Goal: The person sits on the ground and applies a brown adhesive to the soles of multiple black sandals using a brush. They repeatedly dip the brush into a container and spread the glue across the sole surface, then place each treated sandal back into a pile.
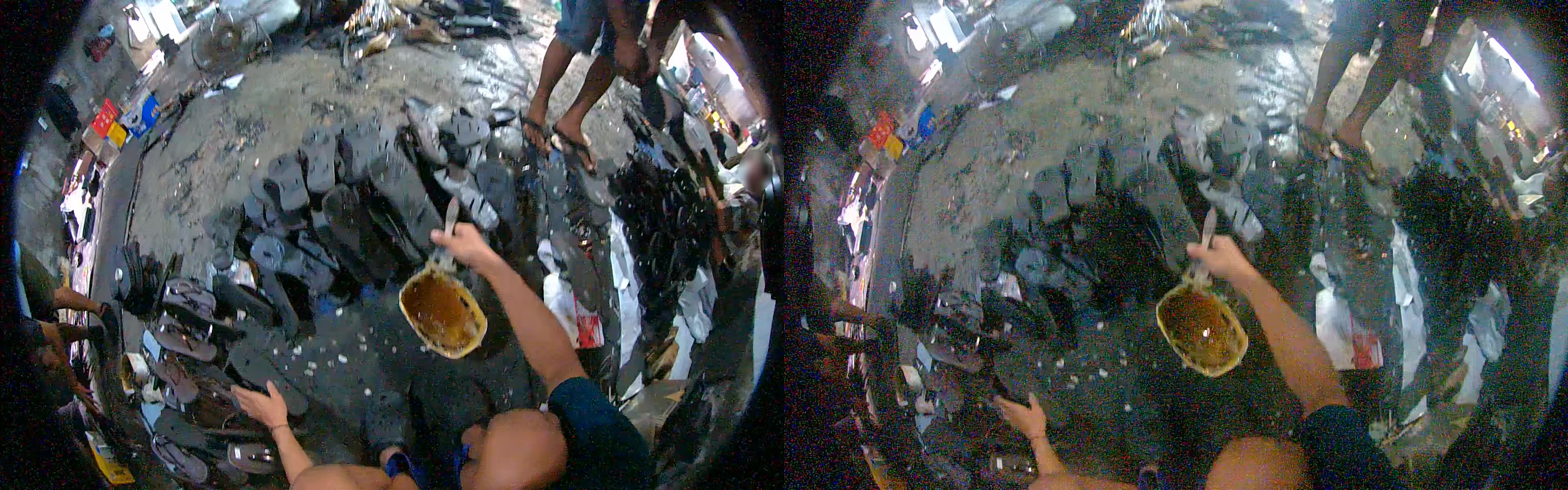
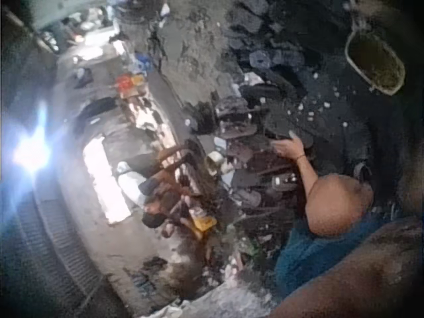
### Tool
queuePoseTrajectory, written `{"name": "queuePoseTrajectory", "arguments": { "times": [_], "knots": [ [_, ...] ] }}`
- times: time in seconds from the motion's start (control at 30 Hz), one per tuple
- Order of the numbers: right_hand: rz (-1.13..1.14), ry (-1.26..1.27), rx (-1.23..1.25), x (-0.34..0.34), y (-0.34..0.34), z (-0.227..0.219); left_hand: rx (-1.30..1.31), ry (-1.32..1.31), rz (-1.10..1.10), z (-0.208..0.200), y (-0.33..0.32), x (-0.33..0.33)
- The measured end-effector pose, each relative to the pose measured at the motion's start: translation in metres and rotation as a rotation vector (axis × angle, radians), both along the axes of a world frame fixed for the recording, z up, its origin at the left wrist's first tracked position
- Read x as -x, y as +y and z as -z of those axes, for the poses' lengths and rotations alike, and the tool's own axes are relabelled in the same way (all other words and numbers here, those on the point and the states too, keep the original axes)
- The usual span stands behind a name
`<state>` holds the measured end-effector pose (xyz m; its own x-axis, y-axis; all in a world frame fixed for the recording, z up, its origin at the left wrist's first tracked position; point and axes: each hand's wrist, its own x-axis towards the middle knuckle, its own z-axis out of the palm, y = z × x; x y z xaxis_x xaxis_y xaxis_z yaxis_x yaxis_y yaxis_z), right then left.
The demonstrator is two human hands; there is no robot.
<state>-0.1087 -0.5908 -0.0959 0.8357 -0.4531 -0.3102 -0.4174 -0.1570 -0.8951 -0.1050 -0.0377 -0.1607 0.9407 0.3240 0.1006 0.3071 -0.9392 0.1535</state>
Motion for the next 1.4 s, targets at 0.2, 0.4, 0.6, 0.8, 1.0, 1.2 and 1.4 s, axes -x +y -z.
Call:
{"name": "queuePoseTrajectory", "arguments": {
  "times": [0.2,0.4,0.6,0.8,1.0,1.2,1.4],
  "knots": [
    [0.086,-0.373,0.396,-0.036,-0.029,-0.048,0.155,0.517,-0.090,-0.008,0.011,-0.020],
    [0.279,-0.668,0.042,-0.120,-0.058,-0.225,0.138,-0.067,0.176,-0.006,0.003,0.018],
    [-0.029,-0.133,0.512,0.020,0.054,-0.162,0.570,-0.088,0.421,-0.078,-0.072,0.082],
    [-0.103,-0.051,0.723,0.105,0.086,-0.006,0.471,0.135,0.596,-0.037,-0.081,0.115],
    [-0.590,0.616,0.678,0.162,0.081,-0.075,0.587,0.344,1.151,-0.023,-0.102,0.076],
    [-0.327,0.102,-0.137,0.155,0.095,-0.076,0.298,0.370,1.625,-0.020,-0.131,0.033],
    [-0.169,-0.495,0.132,0.070,0.172,-0.078,1.926,0.621,0.101,-0.076,-0.195,0.012]
  ]
}}
